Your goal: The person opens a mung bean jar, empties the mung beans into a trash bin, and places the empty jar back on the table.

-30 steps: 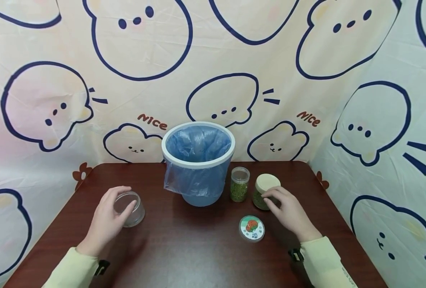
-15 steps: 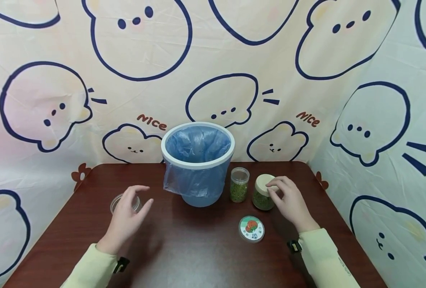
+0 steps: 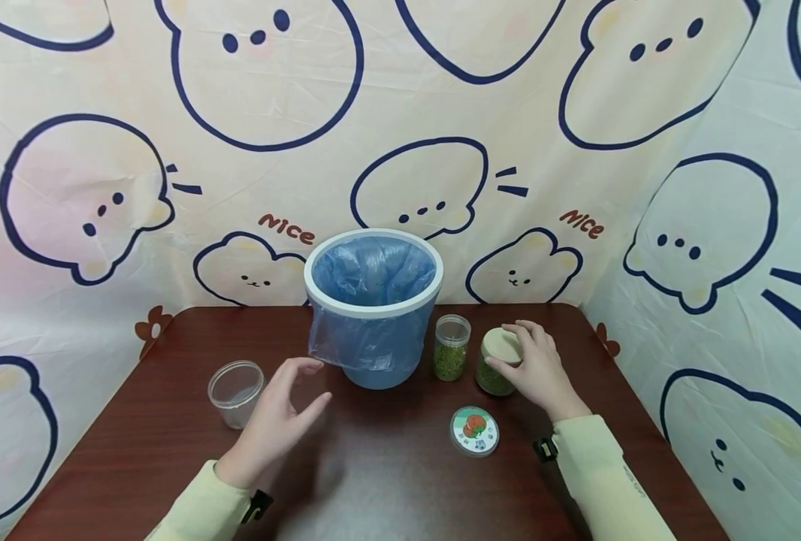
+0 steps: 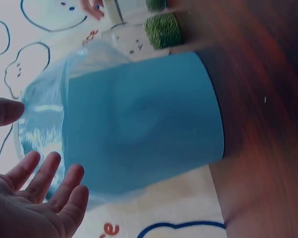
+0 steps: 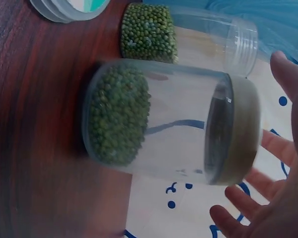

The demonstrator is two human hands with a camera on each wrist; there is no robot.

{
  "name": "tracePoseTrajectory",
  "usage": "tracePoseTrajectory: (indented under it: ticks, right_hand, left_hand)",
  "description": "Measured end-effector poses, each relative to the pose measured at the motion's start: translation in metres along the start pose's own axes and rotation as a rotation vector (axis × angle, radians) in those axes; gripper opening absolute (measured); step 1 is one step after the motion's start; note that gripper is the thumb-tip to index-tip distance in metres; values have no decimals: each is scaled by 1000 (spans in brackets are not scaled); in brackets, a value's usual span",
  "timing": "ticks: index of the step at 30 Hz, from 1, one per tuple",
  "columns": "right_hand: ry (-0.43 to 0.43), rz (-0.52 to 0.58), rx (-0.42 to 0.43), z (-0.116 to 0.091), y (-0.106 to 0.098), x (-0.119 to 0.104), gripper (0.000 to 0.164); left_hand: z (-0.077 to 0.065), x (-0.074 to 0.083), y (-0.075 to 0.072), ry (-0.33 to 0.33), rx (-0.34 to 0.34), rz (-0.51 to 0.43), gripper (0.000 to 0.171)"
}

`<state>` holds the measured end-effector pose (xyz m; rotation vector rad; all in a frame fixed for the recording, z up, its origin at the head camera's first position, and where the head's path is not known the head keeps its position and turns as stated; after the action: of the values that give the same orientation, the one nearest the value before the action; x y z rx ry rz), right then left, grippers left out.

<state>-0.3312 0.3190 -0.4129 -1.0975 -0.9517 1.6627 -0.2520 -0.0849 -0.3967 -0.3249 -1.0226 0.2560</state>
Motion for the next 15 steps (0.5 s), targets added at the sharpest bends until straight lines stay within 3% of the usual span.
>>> tracePoseTrajectory:
  ticks: [7,15]
  right_hand:
    - [40,8,-71,3,18,3,88]
    - [70,31,-71,4,31,6,96]
  left_hand:
    - [-2,1,26,-10,-93,9,52]
    - [-2,-8,40,-53,-137,-11,55]
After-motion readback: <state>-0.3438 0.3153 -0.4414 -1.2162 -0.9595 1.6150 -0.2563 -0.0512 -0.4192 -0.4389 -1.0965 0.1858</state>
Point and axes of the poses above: each hand's wrist, its own z-axis towards the middle knuckle, its own y-axis out of the palm, x = y × z, the point moved 8 cm from there along z, towards the middle knuckle, and after that the axes turned 15 degrees about -z, right-handed, at the moved point
